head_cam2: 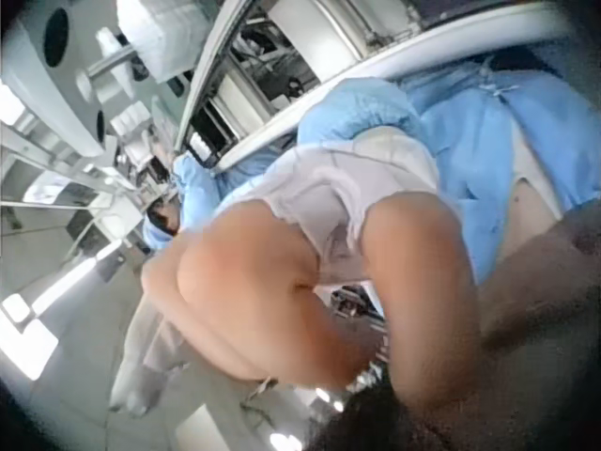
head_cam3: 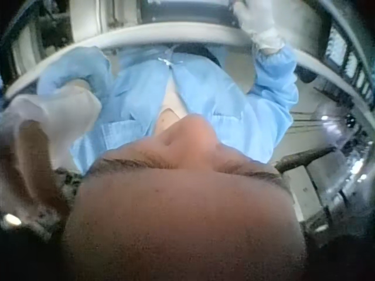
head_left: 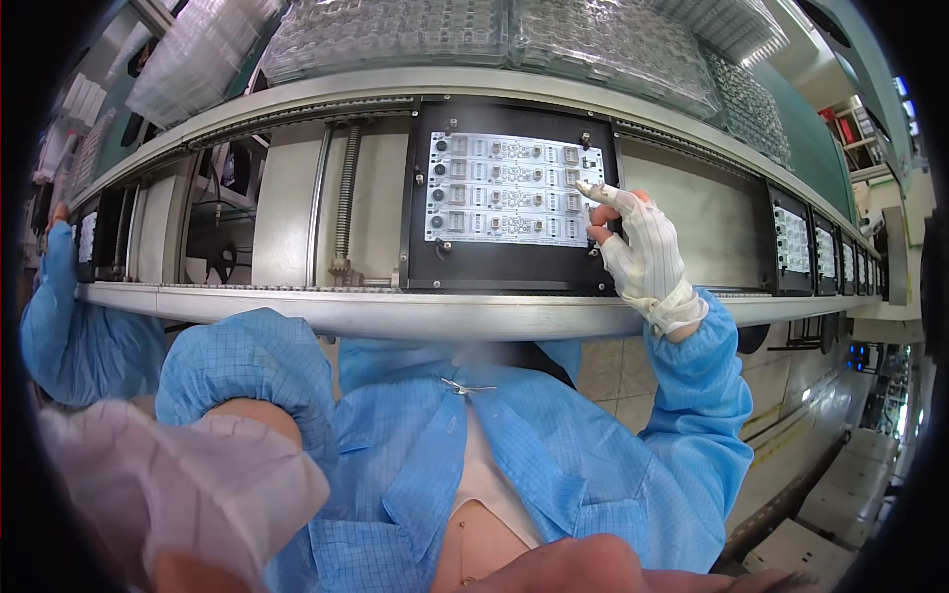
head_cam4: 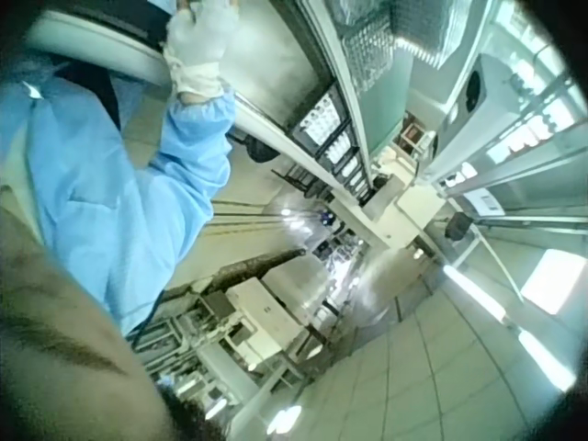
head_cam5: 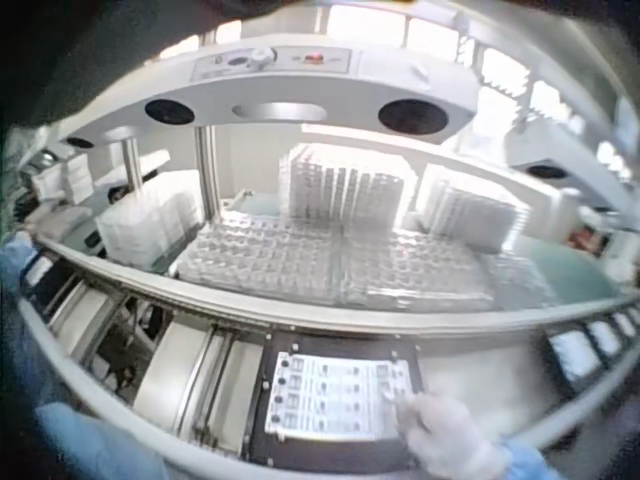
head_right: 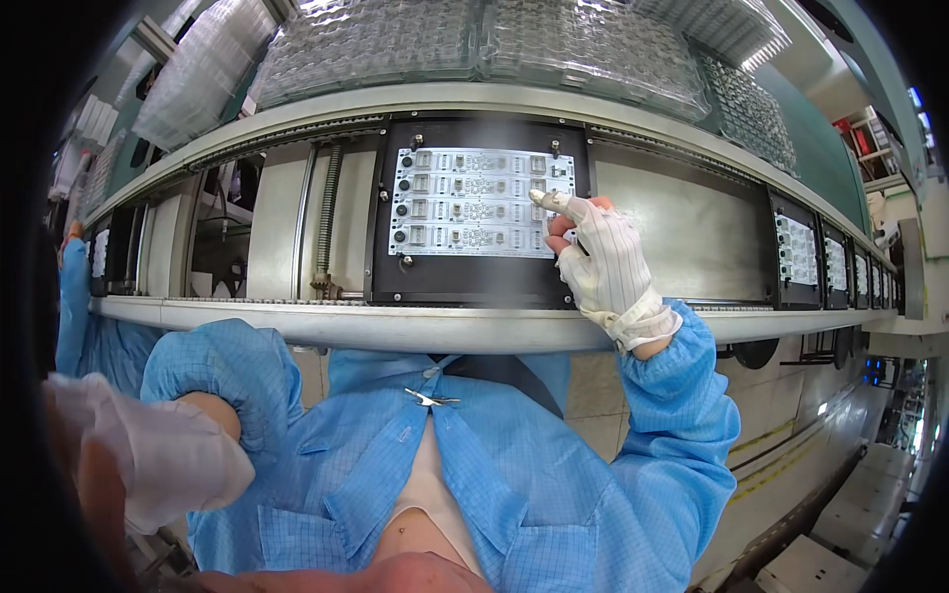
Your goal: Placing electronic components onto printed circuit boards using a manual pickup tool on a factory assembly line.
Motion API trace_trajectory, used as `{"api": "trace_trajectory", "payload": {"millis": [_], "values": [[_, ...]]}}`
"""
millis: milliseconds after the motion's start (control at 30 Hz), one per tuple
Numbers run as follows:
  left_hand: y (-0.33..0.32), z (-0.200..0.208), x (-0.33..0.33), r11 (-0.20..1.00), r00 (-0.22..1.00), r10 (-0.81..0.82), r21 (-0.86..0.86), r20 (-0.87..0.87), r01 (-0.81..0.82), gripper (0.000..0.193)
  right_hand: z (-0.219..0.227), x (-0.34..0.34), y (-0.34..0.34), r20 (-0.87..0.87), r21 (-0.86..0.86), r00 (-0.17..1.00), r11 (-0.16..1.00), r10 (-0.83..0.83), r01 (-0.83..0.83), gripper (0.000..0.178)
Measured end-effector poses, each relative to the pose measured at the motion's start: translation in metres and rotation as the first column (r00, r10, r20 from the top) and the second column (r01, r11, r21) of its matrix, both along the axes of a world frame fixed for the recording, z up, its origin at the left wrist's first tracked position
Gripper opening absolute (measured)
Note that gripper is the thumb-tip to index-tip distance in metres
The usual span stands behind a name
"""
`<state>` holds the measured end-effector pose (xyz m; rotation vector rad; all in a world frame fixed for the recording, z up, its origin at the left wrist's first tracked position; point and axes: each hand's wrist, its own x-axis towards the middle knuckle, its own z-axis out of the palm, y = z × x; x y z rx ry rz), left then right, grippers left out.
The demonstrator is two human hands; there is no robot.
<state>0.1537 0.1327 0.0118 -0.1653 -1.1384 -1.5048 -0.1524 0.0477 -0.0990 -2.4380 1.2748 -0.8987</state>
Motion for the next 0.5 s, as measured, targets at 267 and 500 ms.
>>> {"api": "trace_trajectory", "payload": {"millis": [267,500], "values": [[0.043,0.009,0.055,0.923,0.899,-0.378,-0.170,-0.222,0.346,0.039,0.008,0.005,0.007,-0.063,0.009,0.998,1.000,-0.027,0.027,0.049],[0.037,-0.007,0.059,0.707,0.707,-0.686,-0.392,-0.175,0.589,0.034,0.001,0.011,0.010,-0.090,0.082,0.995,0.995,-0.043,0.051,0.056]]}}
